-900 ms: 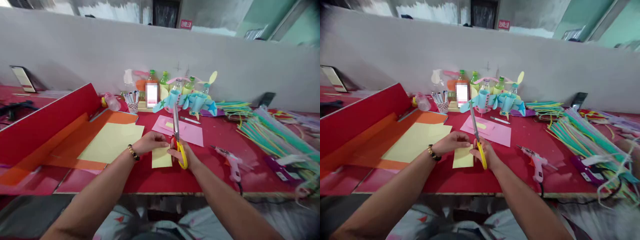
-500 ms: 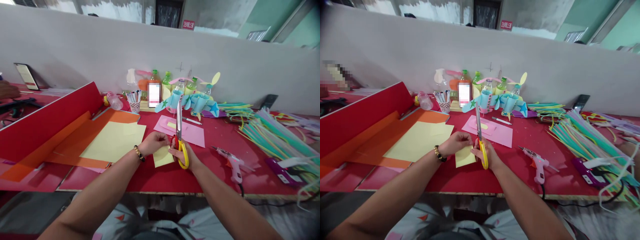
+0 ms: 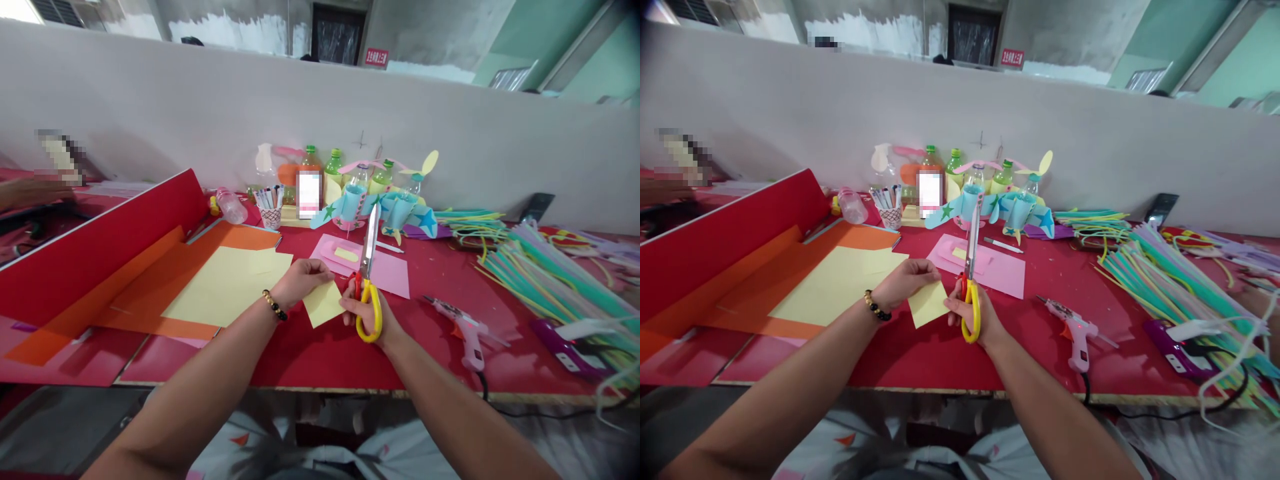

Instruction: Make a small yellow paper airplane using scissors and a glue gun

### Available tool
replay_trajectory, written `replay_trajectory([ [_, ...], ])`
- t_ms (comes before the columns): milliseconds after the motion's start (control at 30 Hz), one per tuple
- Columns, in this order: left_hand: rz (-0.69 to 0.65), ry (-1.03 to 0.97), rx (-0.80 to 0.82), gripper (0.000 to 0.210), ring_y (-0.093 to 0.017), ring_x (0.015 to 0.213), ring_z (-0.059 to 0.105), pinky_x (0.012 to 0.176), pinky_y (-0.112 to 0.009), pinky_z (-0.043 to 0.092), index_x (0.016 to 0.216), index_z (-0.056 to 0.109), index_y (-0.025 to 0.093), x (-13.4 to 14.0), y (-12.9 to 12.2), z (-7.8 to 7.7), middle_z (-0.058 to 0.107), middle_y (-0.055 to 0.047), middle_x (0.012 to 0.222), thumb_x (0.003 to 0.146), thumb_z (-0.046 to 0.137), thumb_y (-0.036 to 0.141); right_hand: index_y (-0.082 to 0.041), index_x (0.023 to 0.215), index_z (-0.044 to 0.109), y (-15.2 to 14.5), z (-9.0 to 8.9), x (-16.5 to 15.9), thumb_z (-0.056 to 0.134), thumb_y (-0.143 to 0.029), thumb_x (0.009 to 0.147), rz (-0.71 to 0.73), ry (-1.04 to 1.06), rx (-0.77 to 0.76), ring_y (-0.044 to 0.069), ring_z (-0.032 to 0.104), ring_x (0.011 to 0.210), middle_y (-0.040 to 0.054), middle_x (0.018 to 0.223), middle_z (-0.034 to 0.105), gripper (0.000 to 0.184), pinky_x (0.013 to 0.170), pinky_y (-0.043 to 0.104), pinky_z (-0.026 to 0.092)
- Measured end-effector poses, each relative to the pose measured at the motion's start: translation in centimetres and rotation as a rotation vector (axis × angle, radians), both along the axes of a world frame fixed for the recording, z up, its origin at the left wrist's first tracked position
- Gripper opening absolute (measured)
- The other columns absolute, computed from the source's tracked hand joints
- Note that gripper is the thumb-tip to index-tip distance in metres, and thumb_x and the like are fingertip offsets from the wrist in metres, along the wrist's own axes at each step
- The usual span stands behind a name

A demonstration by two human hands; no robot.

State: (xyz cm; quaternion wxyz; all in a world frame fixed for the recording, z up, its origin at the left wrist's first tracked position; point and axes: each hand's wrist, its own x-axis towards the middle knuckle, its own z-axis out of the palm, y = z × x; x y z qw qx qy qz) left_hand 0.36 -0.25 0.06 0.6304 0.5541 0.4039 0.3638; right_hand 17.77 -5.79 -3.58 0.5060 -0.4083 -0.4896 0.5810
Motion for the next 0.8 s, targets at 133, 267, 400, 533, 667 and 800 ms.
replay_trajectory([
  [133,0.056,-0.144,-0.063,0.037,-0.012,0.055,0.058,0.053,-0.022,0.045,0.074,0.061,0.014,0.5,0.0,-0.7,0.064,-0.003,0.066,0.069,0.071,0.049,-0.02,0.08,0.044,0.2,0.2,0.2,0.072,-0.027,0.071,-0.11,0.019,0.045,0.006,0.053,0.039,-0.0092,0.063,0.053,0.03,0.039,0.018,0.037],
  [267,-0.06,-0.182,-0.154,0.037,-0.014,0.063,0.061,0.057,-0.023,0.046,0.079,0.066,0.012,0.4,0.2,-1.6,0.068,-0.007,0.076,0.064,0.077,0.044,-0.021,0.081,0.044,0.6,0.4,0.5,0.074,-0.029,0.067,-0.27,0.092,0.046,0.006,0.052,0.038,-0.0094,0.061,0.053,0.034,0.037,0.018,0.038],
  [400,0.014,-0.143,-0.128,0.033,-0.007,0.048,0.05,0.046,-0.018,0.036,0.069,0.065,0.01,0.2,0.4,-1.6,0.062,-0.003,0.06,0.06,0.081,0.039,-0.021,0.078,0.044,0.8,0.5,0.9,0.069,-0.034,0.074,-0.227,0.156,0.067,0.008,0.052,0.039,-0.0075,0.059,0.055,0.029,0.037,0.018,0.037],
  [533,0.233,-0.232,-0.119,0.036,-0.005,0.04,0.041,0.042,-0.019,0.035,0.056,0.056,0.013,-0.9,1.3,-0.9,0.049,0.004,0.046,0.058,0.082,0.037,-0.018,0.077,0.048,0.5,0.2,0.9,0.06,-0.042,0.082,-0.022,0.155,0.056,0.006,0.049,0.04,-0.002,0.069,0.06,0.027,0.037,0.018,0.034],
  [667,0.422,-0.399,-0.14,0.036,-0.006,0.043,0.045,0.047,-0.02,0.043,0.06,0.054,0.014,-2.6,2.4,-0.3,0.049,0.005,0.049,0.055,0.084,0.033,-0.018,0.087,0.053,-0.3,-0.1,1.0,0.061,-0.048,0.08,0.21,0.175,-0.03,0.006,0.046,0.048,-0.0006,0.076,0.056,0.032,0.039,0.017,0.037],
  [800,0.538,-0.498,-0.158,0.037,-0.006,0.043,0.047,0.051,-0.021,0.048,0.06,0.051,0.015,-3.7,3.2,-0.1,0.047,0.007,0.047,0.055,0.084,0.03,-0.017,0.094,0.056,-1.1,0.0,1.3,0.054,-0.065,0.076,0.421,0.22,-0.14,0.009,0.047,0.055,0.0013,0.081,0.05,0.051,0.042,0.02,0.044],
])
